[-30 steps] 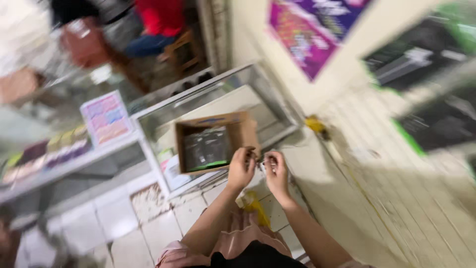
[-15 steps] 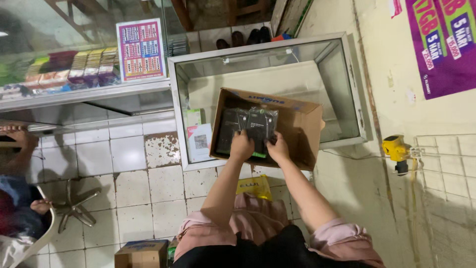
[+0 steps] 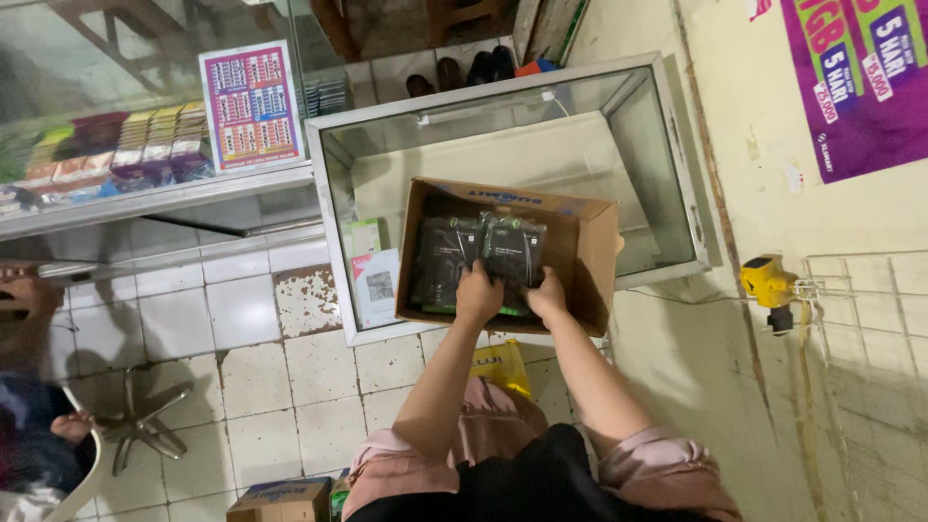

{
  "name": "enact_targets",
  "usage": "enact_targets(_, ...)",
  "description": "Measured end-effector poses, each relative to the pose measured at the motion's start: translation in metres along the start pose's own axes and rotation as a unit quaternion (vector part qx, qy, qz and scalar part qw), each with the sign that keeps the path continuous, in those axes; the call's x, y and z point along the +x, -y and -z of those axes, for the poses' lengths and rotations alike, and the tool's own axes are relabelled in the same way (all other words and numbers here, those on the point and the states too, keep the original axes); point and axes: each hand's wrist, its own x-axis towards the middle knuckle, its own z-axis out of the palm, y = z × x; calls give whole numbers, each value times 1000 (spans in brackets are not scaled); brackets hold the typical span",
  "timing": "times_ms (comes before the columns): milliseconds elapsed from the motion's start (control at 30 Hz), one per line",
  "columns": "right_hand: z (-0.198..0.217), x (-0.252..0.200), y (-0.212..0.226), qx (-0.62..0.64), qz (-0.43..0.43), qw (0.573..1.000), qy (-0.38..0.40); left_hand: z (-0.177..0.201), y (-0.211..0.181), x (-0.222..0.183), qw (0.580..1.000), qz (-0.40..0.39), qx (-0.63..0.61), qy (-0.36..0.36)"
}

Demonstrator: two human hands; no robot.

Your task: The person organizes packaged charging cables by taking them from a cardboard box on the counter and hanging them onto metal display hooks on a wire grid wall.

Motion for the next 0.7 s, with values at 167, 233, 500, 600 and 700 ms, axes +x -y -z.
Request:
enact_targets(167,17,-1,-14,118,-35,992,37,8,-23,-16,999,12,-11,-32)
enact_targets(233,37,-12,1,162,-43,986,14,17,-42,-16,999,-10,-15,-49)
enact_targets(500,148,-131,36,387,56,920,3,77,-185,-79,930,-230,-283,-48)
enact_targets(600,195,-179,41,349,108,930,-29,93,-246,-127,886,-178,-415,104)
enact_targets(700,235,-217,55,401,146,898,-103,101,-289,-177,855,-236,-444,125)
